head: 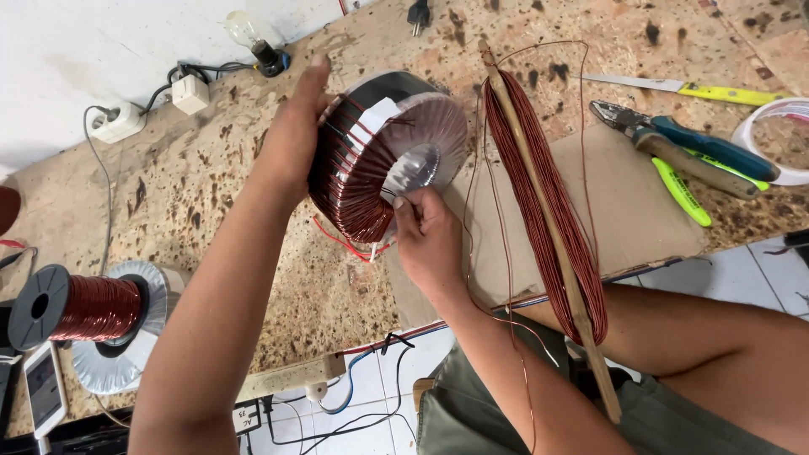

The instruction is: The person strips the insulation from the ends of a copper wire using pliers and a knife, then twists the ends together. They then insert the twisted wire into a toroidal coil on the table.

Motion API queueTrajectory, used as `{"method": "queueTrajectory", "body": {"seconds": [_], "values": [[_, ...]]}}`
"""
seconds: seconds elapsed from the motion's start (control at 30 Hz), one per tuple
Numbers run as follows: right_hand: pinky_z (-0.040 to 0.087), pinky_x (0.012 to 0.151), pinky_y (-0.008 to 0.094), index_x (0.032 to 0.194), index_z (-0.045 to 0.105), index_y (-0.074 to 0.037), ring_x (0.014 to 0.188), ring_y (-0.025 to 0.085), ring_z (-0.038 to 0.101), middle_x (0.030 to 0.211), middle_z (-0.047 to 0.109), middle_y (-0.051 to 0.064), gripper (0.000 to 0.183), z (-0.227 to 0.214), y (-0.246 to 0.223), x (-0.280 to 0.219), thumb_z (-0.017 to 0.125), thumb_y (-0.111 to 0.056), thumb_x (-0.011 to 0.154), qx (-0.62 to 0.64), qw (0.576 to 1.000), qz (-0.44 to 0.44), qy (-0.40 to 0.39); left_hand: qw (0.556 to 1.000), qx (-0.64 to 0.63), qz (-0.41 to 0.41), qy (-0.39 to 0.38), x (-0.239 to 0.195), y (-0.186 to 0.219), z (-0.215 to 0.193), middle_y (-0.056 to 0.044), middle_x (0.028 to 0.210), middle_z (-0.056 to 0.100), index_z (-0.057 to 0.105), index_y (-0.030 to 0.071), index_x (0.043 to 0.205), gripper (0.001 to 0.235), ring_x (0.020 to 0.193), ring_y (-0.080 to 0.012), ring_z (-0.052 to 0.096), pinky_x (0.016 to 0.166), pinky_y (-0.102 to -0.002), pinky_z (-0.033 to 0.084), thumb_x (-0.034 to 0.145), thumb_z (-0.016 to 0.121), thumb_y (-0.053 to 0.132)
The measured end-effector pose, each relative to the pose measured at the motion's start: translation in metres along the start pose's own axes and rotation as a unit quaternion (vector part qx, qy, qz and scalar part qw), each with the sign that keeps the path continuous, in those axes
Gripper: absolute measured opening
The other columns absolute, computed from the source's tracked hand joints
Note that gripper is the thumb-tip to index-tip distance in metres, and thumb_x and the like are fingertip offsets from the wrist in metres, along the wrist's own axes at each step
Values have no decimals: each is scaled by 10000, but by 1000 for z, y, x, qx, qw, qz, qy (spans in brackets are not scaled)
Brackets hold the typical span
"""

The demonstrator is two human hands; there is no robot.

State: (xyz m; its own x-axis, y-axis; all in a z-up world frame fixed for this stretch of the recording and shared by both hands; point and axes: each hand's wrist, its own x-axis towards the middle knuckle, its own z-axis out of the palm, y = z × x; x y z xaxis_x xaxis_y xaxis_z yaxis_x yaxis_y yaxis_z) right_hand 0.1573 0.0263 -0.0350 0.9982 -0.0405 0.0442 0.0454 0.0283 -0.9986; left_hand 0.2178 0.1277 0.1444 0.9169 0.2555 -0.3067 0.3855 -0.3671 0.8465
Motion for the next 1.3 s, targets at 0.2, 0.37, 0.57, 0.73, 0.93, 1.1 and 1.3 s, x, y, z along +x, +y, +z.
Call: {"method": "queueTrajectory", "body": {"seconds": [0.2, 0.37, 0.57, 0.73, 0.93, 1.1, 1.3], "values": [[527, 596, 354, 951, 676, -52, 586, 212, 652, 592, 665, 112, 157, 1, 2, -1, 589, -152, 1035, 34, 999, -18, 18, 993, 56, 107, 2, -19, -57, -12, -312, 1624, 276, 288, -26, 1585, 925, 1511, -461, 240, 1222, -641, 166, 1006, 268, 695], [542, 598, 326, 960, 671, -68, 588, 203, 682, 583, 664, 96, 167, -1, 4, -1, 567, -169, 1042, 58, 998, -6, 9, 963, 121, 240, -9, 33, -188, -42, -389, 1538, 357, 305, -47, 1576, 763, 1458, -525, 307, 1210, -670, 227, 958, 431, 383], [603, 587, 306, 1007, 660, -34, 614, 190, 699, 654, 656, 107, 190, -3, 9, 0, 531, -162, 1062, 113, 993, 26, -6, 935, 28, 344, -83, 5, -142, -30, -390, 1377, 467, 295, -128, 1464, 1219, 1343, -524, 463, 1157, -674, 337, 678, 822, 641], [639, 645, 304, 1030, 651, -31, 660, 193, 716, 709, 620, 93, 199, 2, 27, 2, 494, -146, 1070, 184, 981, 57, -9, 933, 23, 344, -106, -5, -118, -20, -323, 1190, 591, 411, -109, 1358, 919, 1197, -466, 611, 1063, -630, 495, 746, 909, 360], [647, 695, 290, 1099, 666, -28, 667, 163, 709, 722, 610, 80, 207, -1, 27, 0, 494, -136, 1059, 215, 974, 66, -8, 931, 31, 348, -103, -7, -114, -18, -315, 1165, 596, 431, -115, 1324, 813, 1155, -476, 632, 1051, -604, 520, 756, 889, 244], [656, 679, 323, 1120, 697, -19, 689, 172, 716, 815, 678, 114, 234, 4, 28, 0, 730, -195, 969, 201, 979, 22, -13, 937, 14, 342, -65, 16, -154, -27, -320, 1139, 602, 447, -118, 1309, 879, 1097, -461, 647, 1019, -611, 528, 733, 911, 356], [643, 697, 339, 1112, 687, 15, 705, 179, 680, 830, 669, 128, 192, -6, 14, -5, 651, -144, 1010, 186, 982, 7, -24, 917, -34, 393, -63, -17, -121, 2, -317, 1106, 639, 475, -106, 1275, 851, 1052, -451, 689, 970, -572, 590, 697, 925, 326]]}}
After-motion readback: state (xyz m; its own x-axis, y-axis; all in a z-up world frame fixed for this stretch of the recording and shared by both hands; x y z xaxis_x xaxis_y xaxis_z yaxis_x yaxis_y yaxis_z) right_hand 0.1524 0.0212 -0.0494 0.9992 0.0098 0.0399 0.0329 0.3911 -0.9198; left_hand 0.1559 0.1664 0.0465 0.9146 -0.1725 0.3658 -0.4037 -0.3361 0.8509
